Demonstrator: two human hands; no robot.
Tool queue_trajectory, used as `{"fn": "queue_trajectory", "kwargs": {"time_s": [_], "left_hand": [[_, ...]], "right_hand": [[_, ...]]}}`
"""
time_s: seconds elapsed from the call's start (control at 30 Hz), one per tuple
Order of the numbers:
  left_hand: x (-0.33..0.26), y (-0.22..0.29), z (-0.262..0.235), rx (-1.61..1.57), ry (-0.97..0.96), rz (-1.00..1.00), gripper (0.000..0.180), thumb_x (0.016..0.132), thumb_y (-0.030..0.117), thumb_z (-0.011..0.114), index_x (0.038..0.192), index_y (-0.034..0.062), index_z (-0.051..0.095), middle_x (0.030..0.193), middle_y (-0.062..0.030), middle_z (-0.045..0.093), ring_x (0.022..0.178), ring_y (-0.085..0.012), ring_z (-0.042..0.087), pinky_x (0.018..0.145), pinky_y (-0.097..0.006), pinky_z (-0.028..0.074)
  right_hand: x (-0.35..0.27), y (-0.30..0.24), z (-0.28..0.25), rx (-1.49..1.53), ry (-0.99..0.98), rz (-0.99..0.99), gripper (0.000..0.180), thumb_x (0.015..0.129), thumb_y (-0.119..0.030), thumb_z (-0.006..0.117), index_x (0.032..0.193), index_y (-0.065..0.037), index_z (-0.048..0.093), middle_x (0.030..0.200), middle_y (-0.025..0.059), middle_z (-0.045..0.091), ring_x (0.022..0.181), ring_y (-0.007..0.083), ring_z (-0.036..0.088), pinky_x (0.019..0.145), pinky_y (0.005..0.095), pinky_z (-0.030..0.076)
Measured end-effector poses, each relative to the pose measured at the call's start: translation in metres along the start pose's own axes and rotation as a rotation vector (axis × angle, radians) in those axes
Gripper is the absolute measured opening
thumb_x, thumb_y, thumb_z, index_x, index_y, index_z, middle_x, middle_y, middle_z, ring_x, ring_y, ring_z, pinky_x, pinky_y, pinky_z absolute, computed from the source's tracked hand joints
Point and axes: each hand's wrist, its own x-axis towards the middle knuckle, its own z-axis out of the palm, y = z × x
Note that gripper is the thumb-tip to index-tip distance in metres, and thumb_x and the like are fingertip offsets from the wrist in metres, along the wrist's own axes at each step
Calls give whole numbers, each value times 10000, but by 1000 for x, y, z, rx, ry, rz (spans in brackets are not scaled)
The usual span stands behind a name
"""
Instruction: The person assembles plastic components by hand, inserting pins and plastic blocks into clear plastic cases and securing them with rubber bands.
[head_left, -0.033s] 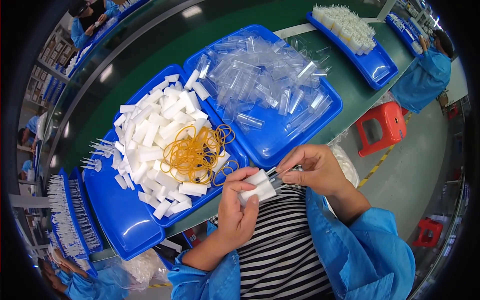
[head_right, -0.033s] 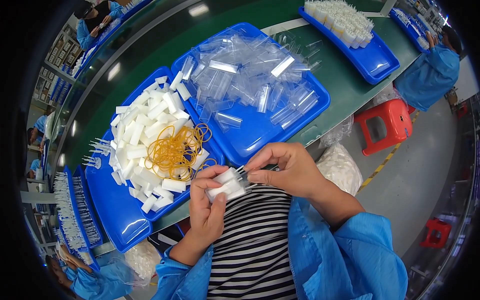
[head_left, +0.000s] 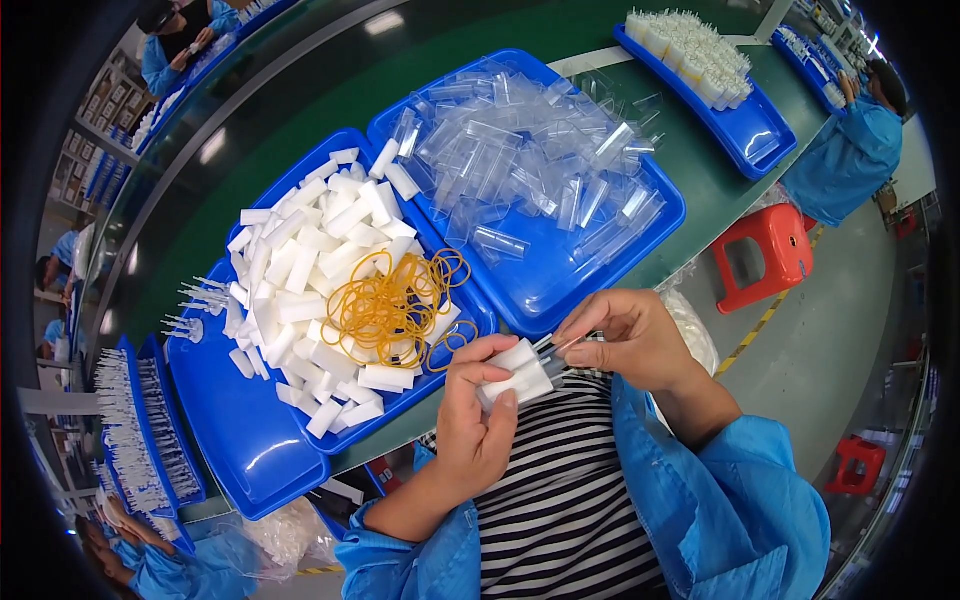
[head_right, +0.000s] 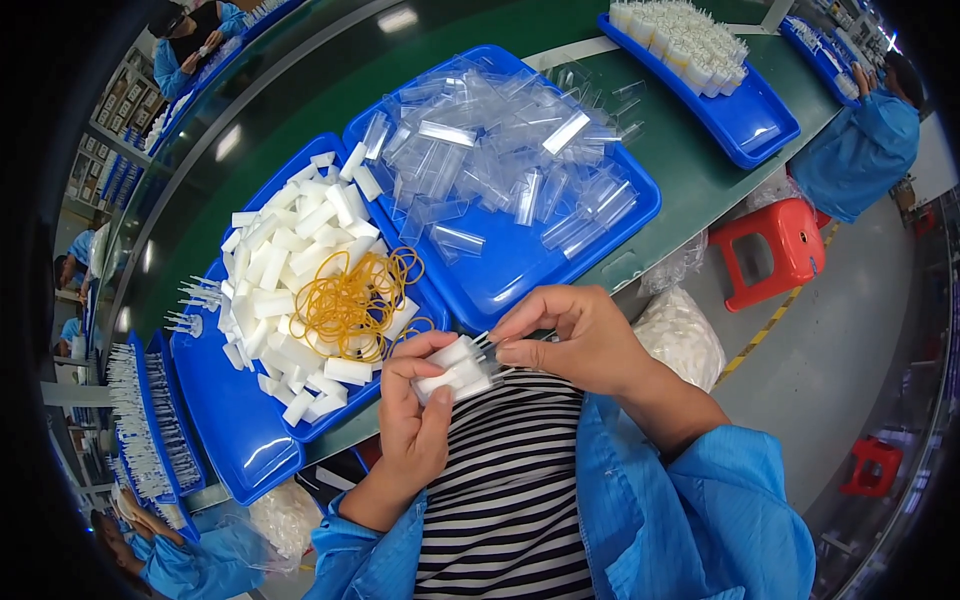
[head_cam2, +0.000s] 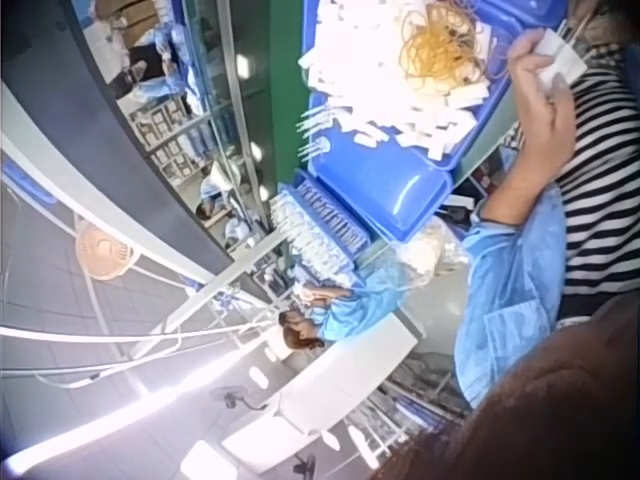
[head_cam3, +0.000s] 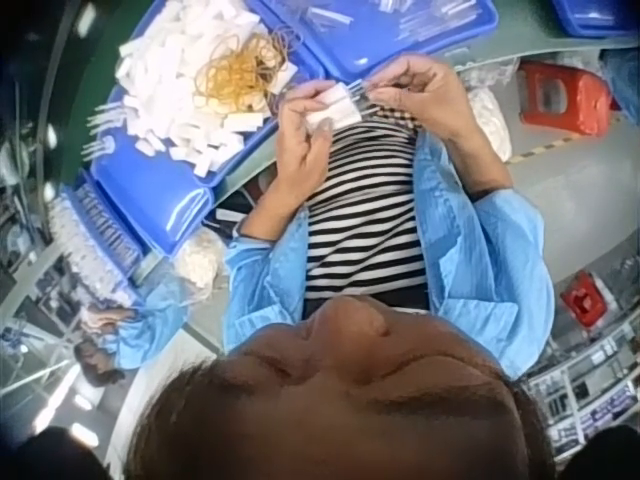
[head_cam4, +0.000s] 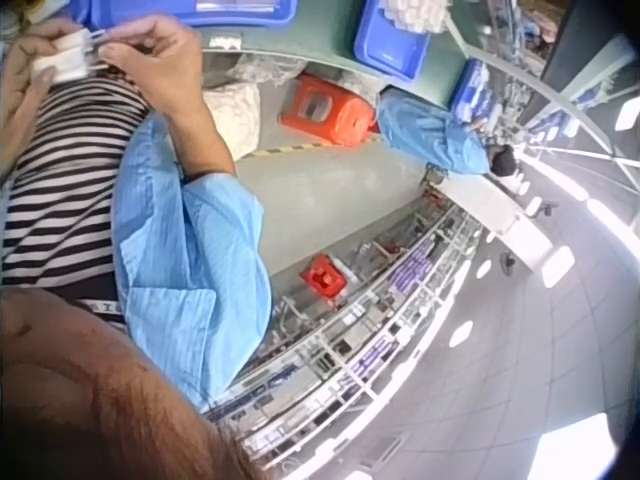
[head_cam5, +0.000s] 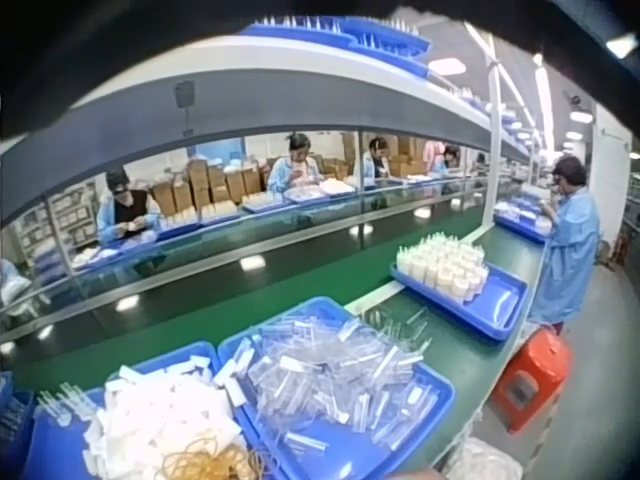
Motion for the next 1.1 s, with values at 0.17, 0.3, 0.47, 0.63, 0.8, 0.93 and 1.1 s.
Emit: {"fn": "queue_trajectory", "kwargs": {"time_s": [0.17, 0.3, 0.47, 0.63, 0.8, 0.93, 1.1], "left_hand": [[-1, -2, 1, -10, 20, 14, 195, 831, -74, 440, 994, 21, 391, 1207, -213, 440, 1045, -221, 459, 939, -333, 338], [-2, -4, 2, -49, 54, 13, 203, 830, -79, 461, 995, 25, 405, 1203, -210, 450, 1055, -232, 467, 938, -334, 340], [-4, -6, 4, -178, 64, -20, 183, 842, -73, 450, 990, 25, 403, 1222, -213, 429, 1075, -219, 449, 954, -335, 325], [-5, -8, 7, -277, 98, -29, 176, 844, -71, 446, 988, 21, 401, 1226, -221, 419, 1078, -223, 447, 960, -339, 319], [-4, -7, 5, 4, 109, 95, 202, 821, -67, 466, 989, 16, 393, 1218, -230, 421, 1087, -249, 443, 963, -360, 320], [-5, -9, 3, 14, 77, 114, 303, 782, -68, 476, 1053, 12, 367, 1227, -251, 395, 1083, -268, 436, 961, -385, 324], [-7, -9, 9, -20, 109, 192, 527, 707, -57, 477, 1188, 13, 271, 1244, -275, 336, 1061, -289, 430, 950, -422, 335]], "right_hand": [[-2, 3, 1, 79, 26, 32, 156, 753, 29, 688, 892, 29, 617, 920, 114, 644, 869, 153, 616, 800, 267, 497], [-3, 5, 2, 81, 34, 24, 155, 754, 35, 684, 893, 29, 616, 929, 119, 640, 879, 156, 614, 810, 273, 495], [-3, 2, 5, 114, 42, 13, 163, 733, 116, 648, 861, 25, 606, 935, 169, 621, 868, 205, 631, 796, 290, 512], [-4, 2, 8, 203, 84, 65, 155, 737, 119, 640, 861, 31, 606, 950, 169, 615, 864, 206, 630, 787, 285, 518], [-7, 5, 15, 268, 147, 24, 161, 740, 118, 640, 875, 32, 618, 972, 167, 606, 853, 205, 623, 788, 274, 517], [-10, -8, 12, -318, 137, -227, 156, 714, -36, 740, 849, -32, 662, 912, 88, 662, 822, 133, 624, 784, 255, 437], [-15, -12, 13, -567, 154, -342, 179, 647, -130, 799, 785, -110, 686, 812, 4, 688, 778, 93, 626, 760, 250, 313]]}}
